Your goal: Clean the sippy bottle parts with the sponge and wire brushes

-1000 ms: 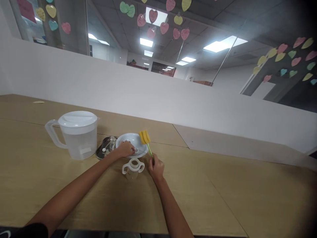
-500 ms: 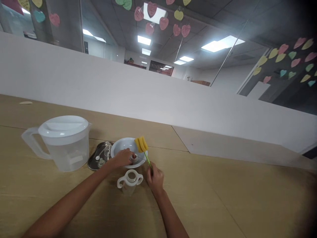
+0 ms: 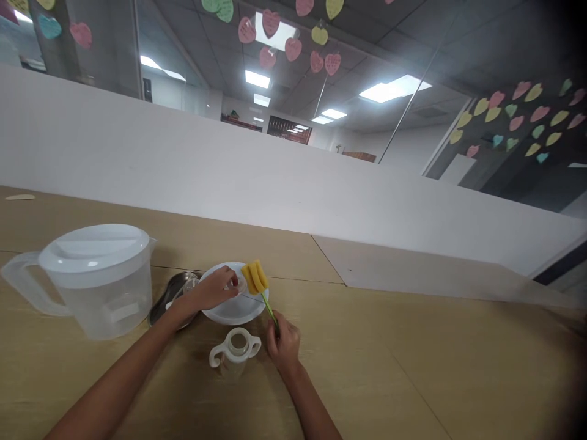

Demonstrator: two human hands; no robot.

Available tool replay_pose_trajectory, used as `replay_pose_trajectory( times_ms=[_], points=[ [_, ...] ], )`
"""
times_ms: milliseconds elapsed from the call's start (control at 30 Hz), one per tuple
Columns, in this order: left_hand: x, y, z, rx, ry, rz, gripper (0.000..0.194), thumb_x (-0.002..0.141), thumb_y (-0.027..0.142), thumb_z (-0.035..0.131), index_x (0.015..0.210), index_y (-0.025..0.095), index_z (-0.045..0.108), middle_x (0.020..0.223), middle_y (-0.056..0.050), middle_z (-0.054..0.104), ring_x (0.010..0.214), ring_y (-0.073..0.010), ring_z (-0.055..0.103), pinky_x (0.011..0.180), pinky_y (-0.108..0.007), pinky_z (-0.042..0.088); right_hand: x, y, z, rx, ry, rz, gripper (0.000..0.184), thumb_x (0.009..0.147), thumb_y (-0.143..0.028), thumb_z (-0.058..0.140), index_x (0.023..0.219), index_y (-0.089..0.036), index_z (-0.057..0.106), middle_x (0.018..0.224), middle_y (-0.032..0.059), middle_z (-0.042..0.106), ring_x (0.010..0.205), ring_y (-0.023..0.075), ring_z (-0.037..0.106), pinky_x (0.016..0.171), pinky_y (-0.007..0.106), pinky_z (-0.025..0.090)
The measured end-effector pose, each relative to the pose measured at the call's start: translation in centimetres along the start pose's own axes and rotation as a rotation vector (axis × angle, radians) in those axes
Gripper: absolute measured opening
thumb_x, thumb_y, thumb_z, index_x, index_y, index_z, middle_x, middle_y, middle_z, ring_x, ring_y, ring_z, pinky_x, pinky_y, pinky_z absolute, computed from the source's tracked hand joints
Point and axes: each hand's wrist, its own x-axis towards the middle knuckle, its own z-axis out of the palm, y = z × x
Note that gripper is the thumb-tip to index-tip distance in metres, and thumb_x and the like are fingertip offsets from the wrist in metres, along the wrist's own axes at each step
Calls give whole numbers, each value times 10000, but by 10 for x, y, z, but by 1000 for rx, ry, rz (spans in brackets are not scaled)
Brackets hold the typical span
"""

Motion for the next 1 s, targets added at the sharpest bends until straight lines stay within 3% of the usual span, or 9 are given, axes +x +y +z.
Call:
replay_pose_trajectory(
  times_ms=[133, 267, 467, 800, 867, 1000],
  points=[
    [-3, -2, -22, -161, 158, -27, 266, 848, 430, 447, 876, 189, 557, 866, -37, 639, 808, -182, 603, 711, -289, 465, 0, -1, 0, 15, 18, -6, 209, 900, -188, 387, 947, -123, 580, 552, -2, 589, 445, 119, 527, 472, 225, 391],
    [-6, 1, -29, -407, 297, -45, 407, 842, 540, 453, 989, 175, 558, 875, -42, 667, 828, -182, 622, 713, -276, 477, 1, -2, 0, 40, 17, -45, 200, 895, -159, 387, 954, -125, 575, 579, 12, 604, 469, 121, 546, 480, 227, 410],
    [-9, 18, -26, -372, 220, 3, 478, 866, 535, 437, 1171, 192, 570, 968, -49, 685, 845, -180, 624, 736, -281, 473, 3, -4, 0, 76, 11, -128, 223, 866, -135, 413, 1013, -124, 581, 606, 31, 628, 505, 133, 573, 493, 238, 441],
    [-19, 40, -19, -193, 237, 116, 364, 841, 458, 523, 1045, 181, 640, 868, -37, 640, 730, -154, 567, 697, -279, 464, 3, -2, -6, 65, 71, -245, 284, 822, -106, 466, 1089, -135, 561, 627, 38, 654, 507, 150, 584, 492, 262, 468],
    [-24, 34, -19, -208, 320, 123, 370, 840, 447, 533, 1094, 193, 622, 901, -33, 622, 737, -144, 560, 703, -270, 469, 4, -4, -6, 72, 70, -233, 267, 827, -109, 466, 1074, -132, 566, 625, 37, 652, 503, 146, 581, 488, 257, 464],
    [-46, 4, -19, -196, 667, -4, 408, 864, 438, 493, 1186, 200, 571, 1020, -52, 574, 688, -120, 534, 668, -262, 476, 4, -5, -3, 94, 59, -201, 231, 843, -125, 462, 1041, -130, 580, 593, 16, 624, 472, 124, 549, 471, 234, 440]
  ],
)
